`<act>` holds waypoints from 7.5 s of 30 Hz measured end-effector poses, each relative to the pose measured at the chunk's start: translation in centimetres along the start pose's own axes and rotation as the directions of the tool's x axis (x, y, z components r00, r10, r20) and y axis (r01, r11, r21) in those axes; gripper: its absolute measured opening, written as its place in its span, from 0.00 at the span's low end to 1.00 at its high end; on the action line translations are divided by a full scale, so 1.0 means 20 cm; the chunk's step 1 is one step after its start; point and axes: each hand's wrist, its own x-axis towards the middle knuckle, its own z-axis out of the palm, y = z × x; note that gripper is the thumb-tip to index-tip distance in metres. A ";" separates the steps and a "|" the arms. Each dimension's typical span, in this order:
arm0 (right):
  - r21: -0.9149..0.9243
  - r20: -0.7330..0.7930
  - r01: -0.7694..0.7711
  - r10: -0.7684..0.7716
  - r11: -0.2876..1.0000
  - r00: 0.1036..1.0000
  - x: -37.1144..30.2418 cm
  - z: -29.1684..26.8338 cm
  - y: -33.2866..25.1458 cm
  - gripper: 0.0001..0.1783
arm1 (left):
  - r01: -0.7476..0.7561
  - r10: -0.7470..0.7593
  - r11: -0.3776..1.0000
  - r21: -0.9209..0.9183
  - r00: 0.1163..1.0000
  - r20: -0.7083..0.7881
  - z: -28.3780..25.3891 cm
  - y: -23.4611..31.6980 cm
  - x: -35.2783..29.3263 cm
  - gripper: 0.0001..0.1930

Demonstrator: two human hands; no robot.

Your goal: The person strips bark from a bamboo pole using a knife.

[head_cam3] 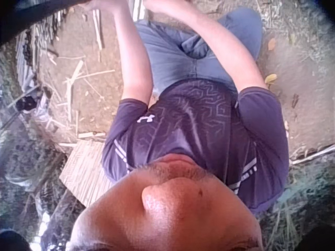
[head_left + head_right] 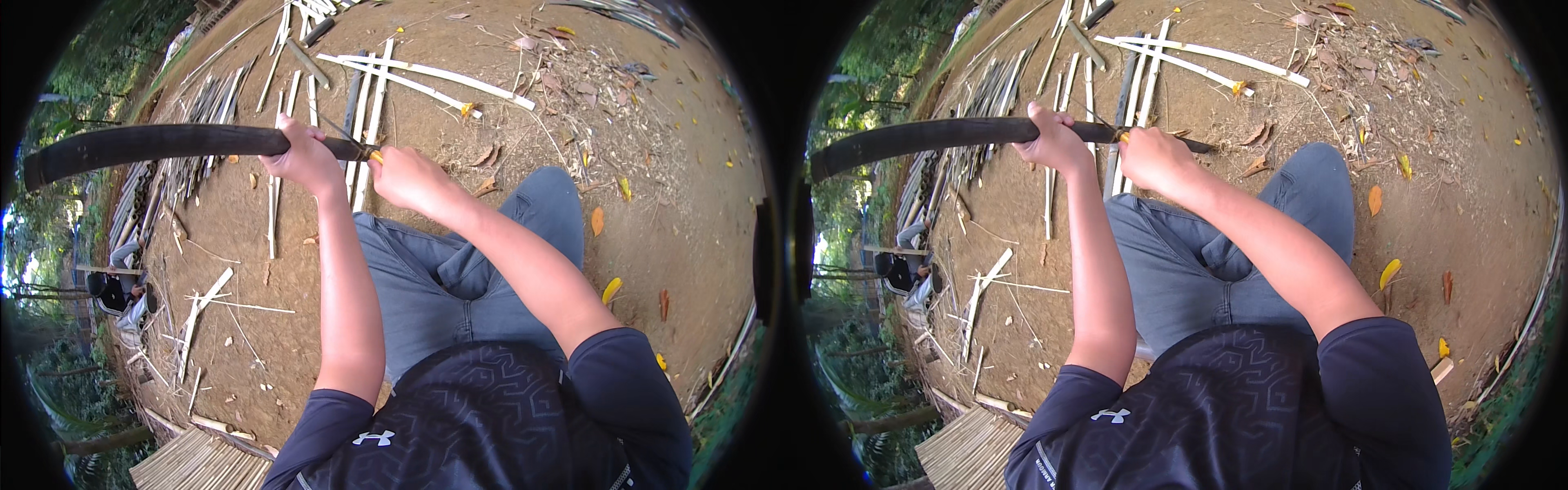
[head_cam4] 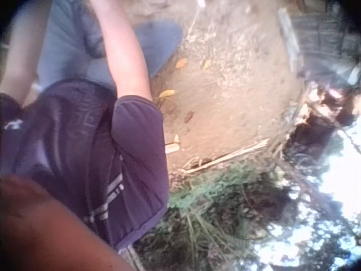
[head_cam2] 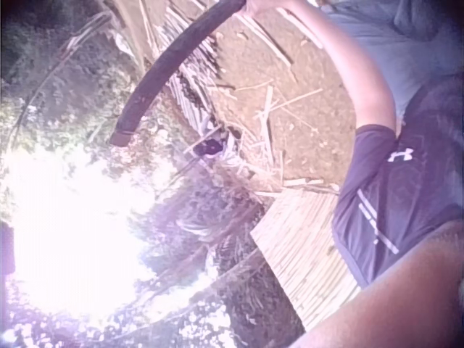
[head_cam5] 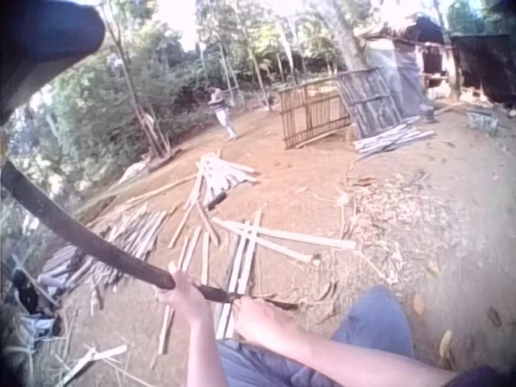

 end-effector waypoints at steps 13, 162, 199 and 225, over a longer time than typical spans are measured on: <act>-0.097 0.121 -0.084 0.095 0.992 0.988 0.04 -0.04 -0.03 0.20 | 0.024 -0.026 0.997 -0.076 0.999 -0.019 0.03 -0.01 0.00 0.10; 0.116 0.083 -0.608 0.603 0.785 0.794 0.52 0.76 1.34 0.18 | 0.019 -0.016 0.997 0.081 0.999 -0.039 -0.23 -0.29 0.39 0.10; 0.079 -0.159 -0.052 0.064 0.996 0.985 0.18 0.26 0.11 0.19 | 0.012 -0.007 0.997 0.074 0.998 -0.063 -0.06 -0.13 0.19 0.10; 0.079 -0.041 -0.123 0.126 0.989 0.991 0.11 0.11 0.12 0.20 | -0.030 0.029 0.998 0.048 0.999 0.019 0.04 -0.07 0.06 0.09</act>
